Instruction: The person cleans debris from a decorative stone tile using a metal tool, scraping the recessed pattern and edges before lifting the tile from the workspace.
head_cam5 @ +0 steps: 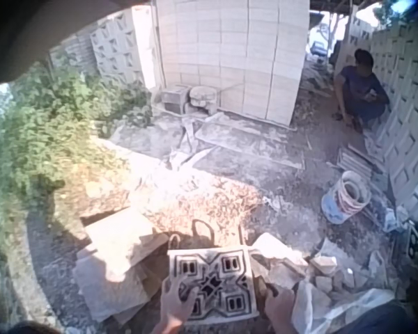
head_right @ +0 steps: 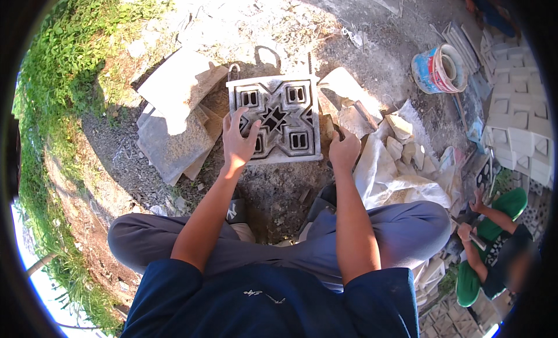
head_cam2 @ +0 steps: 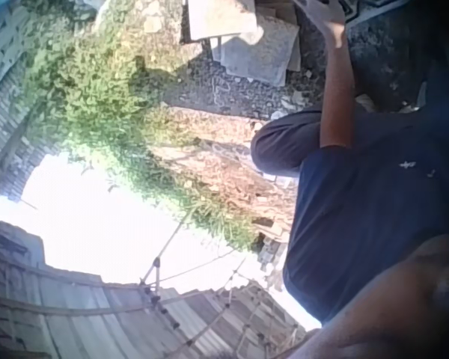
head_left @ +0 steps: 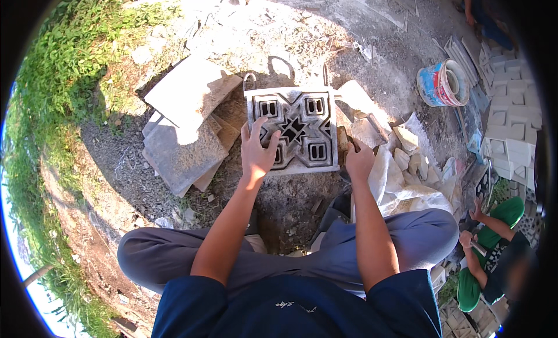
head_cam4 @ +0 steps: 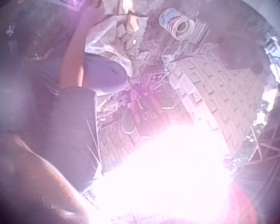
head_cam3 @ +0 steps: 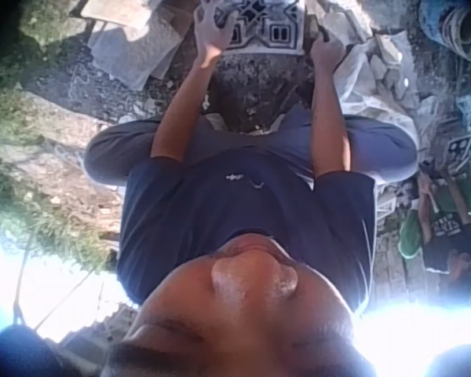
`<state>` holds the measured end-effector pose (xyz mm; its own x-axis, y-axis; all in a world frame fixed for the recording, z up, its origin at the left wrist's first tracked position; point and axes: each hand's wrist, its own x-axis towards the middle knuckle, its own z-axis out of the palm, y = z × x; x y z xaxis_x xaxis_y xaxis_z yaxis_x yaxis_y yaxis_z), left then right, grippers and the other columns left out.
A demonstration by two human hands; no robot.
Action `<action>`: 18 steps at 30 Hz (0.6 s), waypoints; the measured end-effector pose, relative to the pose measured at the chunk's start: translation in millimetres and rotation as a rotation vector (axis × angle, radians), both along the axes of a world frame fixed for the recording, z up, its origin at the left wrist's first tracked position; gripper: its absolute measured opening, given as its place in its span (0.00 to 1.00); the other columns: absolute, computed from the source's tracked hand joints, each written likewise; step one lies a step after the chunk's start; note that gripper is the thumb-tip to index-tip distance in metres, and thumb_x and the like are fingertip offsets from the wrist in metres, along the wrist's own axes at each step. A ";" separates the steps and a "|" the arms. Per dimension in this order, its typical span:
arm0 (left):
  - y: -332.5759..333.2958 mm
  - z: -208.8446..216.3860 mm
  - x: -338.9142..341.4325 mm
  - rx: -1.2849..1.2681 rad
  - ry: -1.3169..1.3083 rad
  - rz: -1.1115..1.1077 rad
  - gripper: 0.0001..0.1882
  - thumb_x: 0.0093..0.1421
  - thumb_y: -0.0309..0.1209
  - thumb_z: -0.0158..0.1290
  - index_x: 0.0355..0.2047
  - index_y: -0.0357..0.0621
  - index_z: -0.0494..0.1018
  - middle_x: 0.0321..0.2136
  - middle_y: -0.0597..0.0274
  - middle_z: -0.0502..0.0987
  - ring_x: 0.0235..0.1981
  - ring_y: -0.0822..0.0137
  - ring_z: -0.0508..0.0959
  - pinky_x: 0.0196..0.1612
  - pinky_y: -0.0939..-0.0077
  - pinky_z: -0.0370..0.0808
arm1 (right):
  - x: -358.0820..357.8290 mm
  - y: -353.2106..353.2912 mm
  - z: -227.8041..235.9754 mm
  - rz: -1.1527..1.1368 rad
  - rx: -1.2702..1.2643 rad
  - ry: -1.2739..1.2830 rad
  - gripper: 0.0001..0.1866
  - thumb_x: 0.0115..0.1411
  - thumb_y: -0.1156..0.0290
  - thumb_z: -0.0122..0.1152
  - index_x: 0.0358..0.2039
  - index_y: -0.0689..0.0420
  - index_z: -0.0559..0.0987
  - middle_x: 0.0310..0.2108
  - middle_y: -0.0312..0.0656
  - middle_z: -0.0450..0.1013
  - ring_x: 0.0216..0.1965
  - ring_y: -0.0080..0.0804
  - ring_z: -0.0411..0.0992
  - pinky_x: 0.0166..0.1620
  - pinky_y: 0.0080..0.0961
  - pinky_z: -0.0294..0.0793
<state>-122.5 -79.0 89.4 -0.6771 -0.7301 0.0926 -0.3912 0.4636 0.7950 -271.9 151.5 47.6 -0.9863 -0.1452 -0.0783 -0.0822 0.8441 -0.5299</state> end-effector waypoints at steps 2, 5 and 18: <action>1.0 0.8 0.8 0.005 -0.026 -0.007 0.26 0.60 0.40 0.60 0.56 0.45 0.70 0.53 0.38 0.69 0.52 0.37 0.73 0.54 0.52 0.72 | -3.8 -2.6 4.2 0.022 -0.064 0.027 0.16 0.58 0.67 0.64 0.45 0.60 0.83 0.38 0.54 0.80 0.42 0.50 0.79 0.49 0.39 0.76; -3.7 -2.1 7.8 -0.012 -0.025 -0.004 0.26 0.60 0.41 0.60 0.56 0.45 0.70 0.53 0.38 0.68 0.52 0.37 0.72 0.54 0.51 0.72 | -2.4 -28.6 42.0 0.072 -0.194 0.018 0.16 0.58 0.67 0.64 0.44 0.61 0.83 0.36 0.51 0.81 0.40 0.44 0.79 0.47 0.36 0.76; 4.4 2.5 12.2 -0.018 -0.080 0.072 0.35 0.61 0.45 0.60 0.63 0.47 0.61 0.54 0.42 0.71 0.55 0.41 0.73 0.55 0.52 0.72 | 18.9 -88.2 68.2 0.197 -0.415 -0.159 0.09 0.56 0.71 0.69 0.36 0.61 0.82 0.29 0.44 0.80 0.32 0.32 0.78 0.40 0.30 0.76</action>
<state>-110.4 -74.6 91.9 -0.6286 -0.7759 0.0538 -0.4862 0.4460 0.7515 -253.0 63.2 115.8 -0.9176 -0.3786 -0.1216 -0.1099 0.5354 -0.8374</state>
